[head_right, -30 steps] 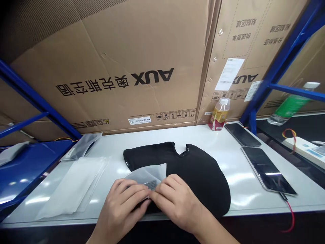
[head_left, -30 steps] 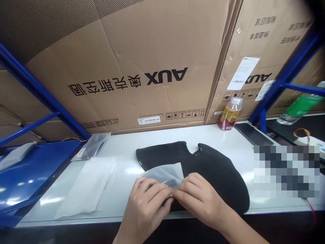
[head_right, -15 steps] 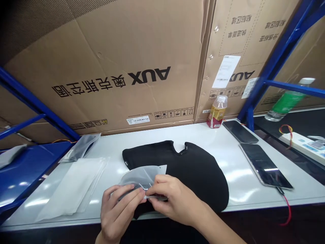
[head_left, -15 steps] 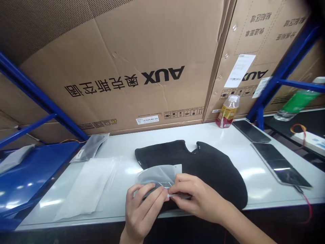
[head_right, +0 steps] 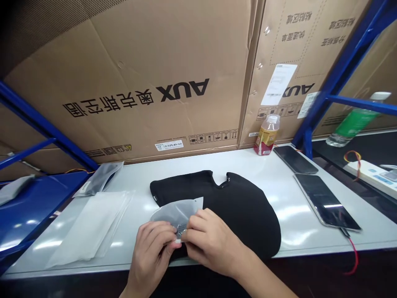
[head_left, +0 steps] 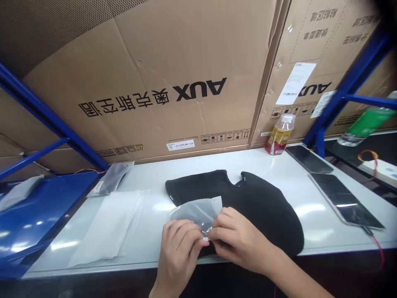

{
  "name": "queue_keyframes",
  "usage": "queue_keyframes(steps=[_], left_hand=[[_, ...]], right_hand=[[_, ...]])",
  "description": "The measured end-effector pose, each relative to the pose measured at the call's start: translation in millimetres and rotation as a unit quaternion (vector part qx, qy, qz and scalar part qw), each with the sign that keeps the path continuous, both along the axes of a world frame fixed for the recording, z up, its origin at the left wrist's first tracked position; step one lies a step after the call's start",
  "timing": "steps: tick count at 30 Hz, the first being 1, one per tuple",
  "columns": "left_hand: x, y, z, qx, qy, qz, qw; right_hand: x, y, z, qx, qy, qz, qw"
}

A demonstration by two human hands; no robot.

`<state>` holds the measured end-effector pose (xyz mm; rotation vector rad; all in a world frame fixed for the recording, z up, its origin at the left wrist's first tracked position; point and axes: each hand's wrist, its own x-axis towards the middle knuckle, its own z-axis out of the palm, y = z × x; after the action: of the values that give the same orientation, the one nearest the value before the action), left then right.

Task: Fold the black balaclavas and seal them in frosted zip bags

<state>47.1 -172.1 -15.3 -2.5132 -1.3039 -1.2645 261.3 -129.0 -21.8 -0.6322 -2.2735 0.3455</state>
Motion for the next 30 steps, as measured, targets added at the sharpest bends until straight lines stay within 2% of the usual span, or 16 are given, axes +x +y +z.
queue_keyframes(steps=[2, 7, 15, 20, 22, 26, 30], left_hand=[[0, 0, 2.0, 0.012, -0.003, -0.001, 1.000], [1, 2, 9.4, 0.048, -0.008, -0.025, 0.998], [-6, -2, 16.5, -0.002, 0.027, -0.065, 0.997], [-5, 0, 22.0, 0.033, 0.024, -0.052, 0.998], [-4, 1, 24.1, 0.055, 0.025, -0.046, 0.997], [-2, 3, 25.8, 0.073, 0.032, -0.034, 0.996], [-2, 2, 24.5, 0.043, 0.041, -0.036, 0.998]], right_hand=[[-2, -4, 1.3, 0.016, 0.008, -0.024, 1.000], [-2, -10, 5.2, -0.019, 0.021, -0.030, 0.999], [-4, -12, 1.6, 0.130, 0.005, -0.064, 0.989], [-3, -9, -1.2, 0.218, 0.029, -0.077, 0.972], [-2, -8, 1.1, 0.193, 0.026, -0.080, 0.978], [-2, -9, 6.5, 0.088, 0.036, -0.060, 0.994], [-2, -10, 3.6, 0.102, 0.051, -0.040, 0.993]])
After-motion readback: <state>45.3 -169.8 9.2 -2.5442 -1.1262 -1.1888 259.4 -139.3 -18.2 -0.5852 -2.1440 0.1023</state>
